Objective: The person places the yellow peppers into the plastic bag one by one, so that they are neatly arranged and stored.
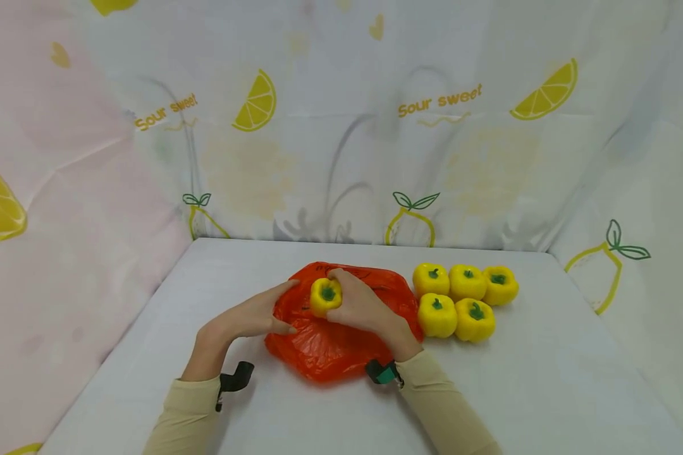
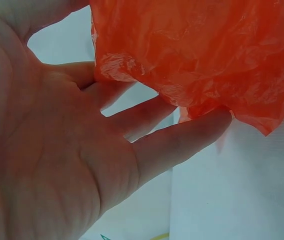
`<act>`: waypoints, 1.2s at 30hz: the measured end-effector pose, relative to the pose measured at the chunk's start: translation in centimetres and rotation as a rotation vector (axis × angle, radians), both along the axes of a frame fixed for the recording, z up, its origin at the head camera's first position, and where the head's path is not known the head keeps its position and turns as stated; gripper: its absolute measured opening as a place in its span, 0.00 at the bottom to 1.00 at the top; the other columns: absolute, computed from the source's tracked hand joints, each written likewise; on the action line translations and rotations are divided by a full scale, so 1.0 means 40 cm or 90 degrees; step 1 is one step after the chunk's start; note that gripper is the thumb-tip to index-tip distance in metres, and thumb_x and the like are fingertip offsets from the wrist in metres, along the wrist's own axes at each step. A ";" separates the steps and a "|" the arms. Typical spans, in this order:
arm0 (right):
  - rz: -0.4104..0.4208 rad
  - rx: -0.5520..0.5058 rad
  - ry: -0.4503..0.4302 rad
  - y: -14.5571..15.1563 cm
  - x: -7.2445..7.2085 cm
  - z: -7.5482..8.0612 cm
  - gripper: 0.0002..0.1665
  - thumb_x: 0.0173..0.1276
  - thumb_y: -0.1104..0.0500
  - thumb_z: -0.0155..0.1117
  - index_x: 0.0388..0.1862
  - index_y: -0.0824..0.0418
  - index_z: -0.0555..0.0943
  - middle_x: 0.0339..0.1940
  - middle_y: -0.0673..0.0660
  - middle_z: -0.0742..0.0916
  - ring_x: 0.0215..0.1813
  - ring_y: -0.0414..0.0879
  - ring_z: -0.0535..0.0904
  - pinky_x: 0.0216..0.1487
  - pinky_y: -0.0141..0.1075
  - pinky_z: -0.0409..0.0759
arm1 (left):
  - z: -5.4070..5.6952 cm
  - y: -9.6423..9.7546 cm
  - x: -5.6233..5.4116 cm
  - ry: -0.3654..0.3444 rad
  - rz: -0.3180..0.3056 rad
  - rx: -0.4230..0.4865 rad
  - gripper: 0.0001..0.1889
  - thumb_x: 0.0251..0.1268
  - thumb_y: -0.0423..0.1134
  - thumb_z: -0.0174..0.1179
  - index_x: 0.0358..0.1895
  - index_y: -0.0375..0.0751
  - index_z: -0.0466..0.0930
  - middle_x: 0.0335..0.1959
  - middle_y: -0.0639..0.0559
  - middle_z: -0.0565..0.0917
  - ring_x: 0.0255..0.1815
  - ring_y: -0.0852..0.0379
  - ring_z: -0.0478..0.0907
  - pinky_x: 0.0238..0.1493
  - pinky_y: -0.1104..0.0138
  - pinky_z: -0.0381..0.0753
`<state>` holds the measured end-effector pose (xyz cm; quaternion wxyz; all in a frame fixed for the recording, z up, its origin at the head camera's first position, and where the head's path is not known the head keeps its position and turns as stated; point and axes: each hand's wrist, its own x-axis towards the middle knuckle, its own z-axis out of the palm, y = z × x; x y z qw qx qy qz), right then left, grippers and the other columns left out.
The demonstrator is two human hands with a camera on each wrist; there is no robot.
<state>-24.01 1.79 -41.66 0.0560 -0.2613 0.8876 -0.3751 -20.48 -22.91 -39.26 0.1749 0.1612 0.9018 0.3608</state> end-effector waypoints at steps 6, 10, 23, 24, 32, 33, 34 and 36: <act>-0.010 0.008 0.026 -0.037 -0.007 -0.029 0.40 0.61 0.54 0.67 0.72 0.54 0.65 0.62 0.54 0.77 0.54 0.46 0.75 0.59 0.43 0.80 | 0.003 -0.002 0.000 -0.004 0.005 -0.006 0.48 0.57 0.41 0.69 0.79 0.46 0.52 0.79 0.45 0.60 0.78 0.41 0.59 0.74 0.40 0.63; -0.019 0.007 0.023 -0.038 -0.003 -0.043 0.41 0.65 0.54 0.68 0.75 0.49 0.63 0.67 0.56 0.74 0.60 0.51 0.76 0.65 0.49 0.79 | 0.001 0.002 -0.001 0.006 0.000 -0.015 0.47 0.57 0.42 0.69 0.79 0.46 0.52 0.79 0.44 0.60 0.78 0.41 0.59 0.74 0.40 0.62; -0.018 0.034 0.003 -0.034 -0.004 -0.053 0.51 0.65 0.50 0.68 0.80 0.42 0.51 0.78 0.53 0.65 0.73 0.50 0.69 0.70 0.53 0.73 | -0.004 -0.012 -0.002 0.006 0.001 -0.011 0.48 0.57 0.45 0.69 0.79 0.47 0.51 0.78 0.44 0.60 0.77 0.40 0.59 0.73 0.40 0.64; -0.018 0.034 0.001 -0.031 -0.004 -0.049 0.51 0.65 0.50 0.68 0.81 0.43 0.51 0.78 0.53 0.65 0.73 0.49 0.69 0.71 0.52 0.73 | -0.004 -0.012 -0.003 0.002 0.003 -0.013 0.49 0.57 0.45 0.70 0.79 0.47 0.51 0.78 0.43 0.60 0.77 0.40 0.59 0.72 0.40 0.65; -0.017 0.039 0.005 0.027 0.012 -0.015 0.50 0.65 0.48 0.68 0.80 0.43 0.53 0.78 0.48 0.66 0.75 0.47 0.67 0.73 0.50 0.71 | -0.011 -0.008 -0.007 -0.006 0.000 -0.015 0.50 0.56 0.46 0.70 0.79 0.46 0.50 0.79 0.42 0.60 0.77 0.39 0.59 0.71 0.39 0.66; -0.015 0.035 -0.001 0.035 0.014 -0.009 0.50 0.65 0.49 0.68 0.80 0.43 0.53 0.78 0.47 0.66 0.76 0.47 0.66 0.73 0.51 0.71 | -0.012 -0.009 -0.007 -0.004 0.000 -0.013 0.50 0.56 0.45 0.70 0.79 0.45 0.50 0.79 0.43 0.60 0.77 0.39 0.59 0.71 0.39 0.66; -0.011 0.031 -0.003 0.044 0.015 -0.004 0.50 0.66 0.49 0.67 0.80 0.42 0.52 0.78 0.47 0.66 0.76 0.47 0.66 0.73 0.51 0.70 | -0.013 -0.009 -0.007 -0.002 0.000 -0.012 0.49 0.56 0.45 0.70 0.79 0.45 0.50 0.79 0.43 0.60 0.77 0.40 0.58 0.72 0.39 0.65; -0.005 0.024 -0.008 0.059 0.016 0.007 0.49 0.66 0.50 0.66 0.80 0.42 0.52 0.79 0.47 0.66 0.76 0.47 0.66 0.73 0.52 0.70 | -0.015 -0.010 -0.008 0.000 -0.002 -0.010 0.49 0.57 0.44 0.69 0.79 0.45 0.50 0.79 0.43 0.59 0.78 0.40 0.58 0.73 0.40 0.63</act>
